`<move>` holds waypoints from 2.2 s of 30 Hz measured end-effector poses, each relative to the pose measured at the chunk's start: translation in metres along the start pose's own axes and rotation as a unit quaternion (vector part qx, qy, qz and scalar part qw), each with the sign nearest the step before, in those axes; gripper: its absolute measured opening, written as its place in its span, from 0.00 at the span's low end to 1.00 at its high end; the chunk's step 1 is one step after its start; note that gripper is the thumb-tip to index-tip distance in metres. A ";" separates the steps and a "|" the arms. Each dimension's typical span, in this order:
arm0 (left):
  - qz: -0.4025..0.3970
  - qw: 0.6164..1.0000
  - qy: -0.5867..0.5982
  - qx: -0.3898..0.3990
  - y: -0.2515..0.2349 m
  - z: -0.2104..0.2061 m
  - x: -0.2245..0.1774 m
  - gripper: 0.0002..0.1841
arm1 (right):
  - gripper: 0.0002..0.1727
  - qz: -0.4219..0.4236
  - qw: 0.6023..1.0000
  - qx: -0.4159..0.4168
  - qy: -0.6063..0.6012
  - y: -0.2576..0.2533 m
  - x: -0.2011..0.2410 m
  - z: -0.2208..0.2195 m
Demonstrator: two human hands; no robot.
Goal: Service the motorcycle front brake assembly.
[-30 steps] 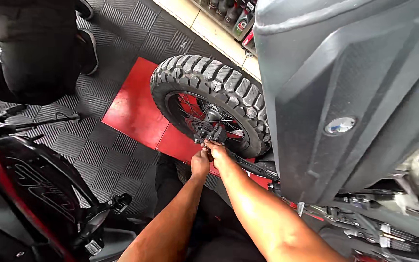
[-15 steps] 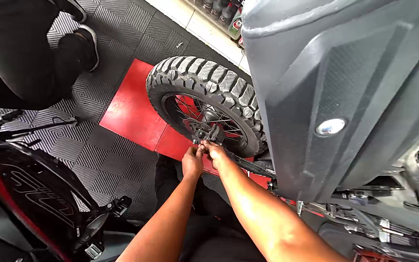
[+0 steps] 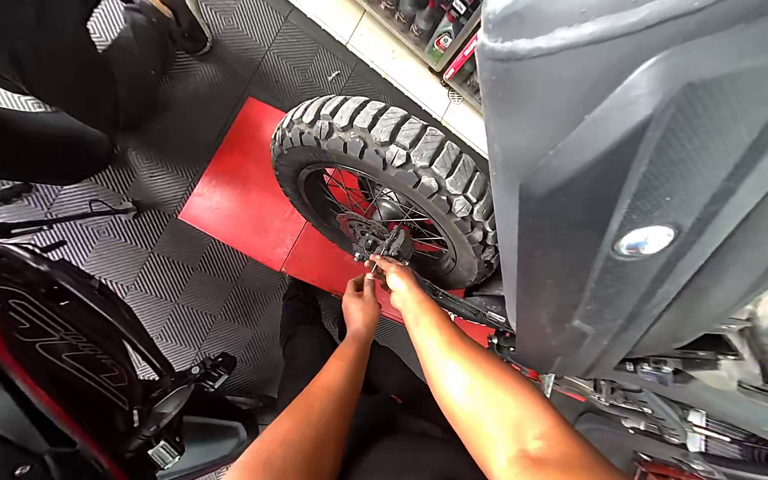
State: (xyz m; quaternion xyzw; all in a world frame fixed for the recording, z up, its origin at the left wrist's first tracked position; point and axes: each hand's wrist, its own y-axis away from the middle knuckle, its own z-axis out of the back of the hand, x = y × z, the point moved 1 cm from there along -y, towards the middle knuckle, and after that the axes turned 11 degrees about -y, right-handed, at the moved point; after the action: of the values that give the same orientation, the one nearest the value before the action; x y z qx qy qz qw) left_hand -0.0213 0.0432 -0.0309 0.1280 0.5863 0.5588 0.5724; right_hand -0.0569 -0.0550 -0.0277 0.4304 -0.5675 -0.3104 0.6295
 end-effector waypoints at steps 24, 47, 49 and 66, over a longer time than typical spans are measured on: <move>0.174 0.954 0.201 0.137 -0.033 0.018 -0.019 0.22 | 0.16 -0.015 0.999 -0.026 0.020 0.005 0.004 -0.001; -0.052 0.997 -0.043 -0.023 -0.020 0.019 -0.010 0.21 | 0.16 -0.053 0.998 0.008 0.036 0.003 0.007 0.006; -0.033 0.997 0.060 -0.018 -0.025 0.013 -0.007 0.24 | 0.17 -0.044 0.998 -0.001 0.051 0.005 0.007 0.005; -0.085 0.932 -0.351 -0.003 -0.010 0.012 -0.009 0.23 | 0.15 0.018 0.999 -0.041 0.020 -0.005 -0.007 0.001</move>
State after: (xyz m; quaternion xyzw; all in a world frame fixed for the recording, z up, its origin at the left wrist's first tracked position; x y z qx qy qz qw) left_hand -0.0038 0.0386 -0.0310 0.2644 0.3549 0.4290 0.7875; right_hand -0.0585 -0.0510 -0.0356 0.4001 -0.5495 -0.3136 0.6630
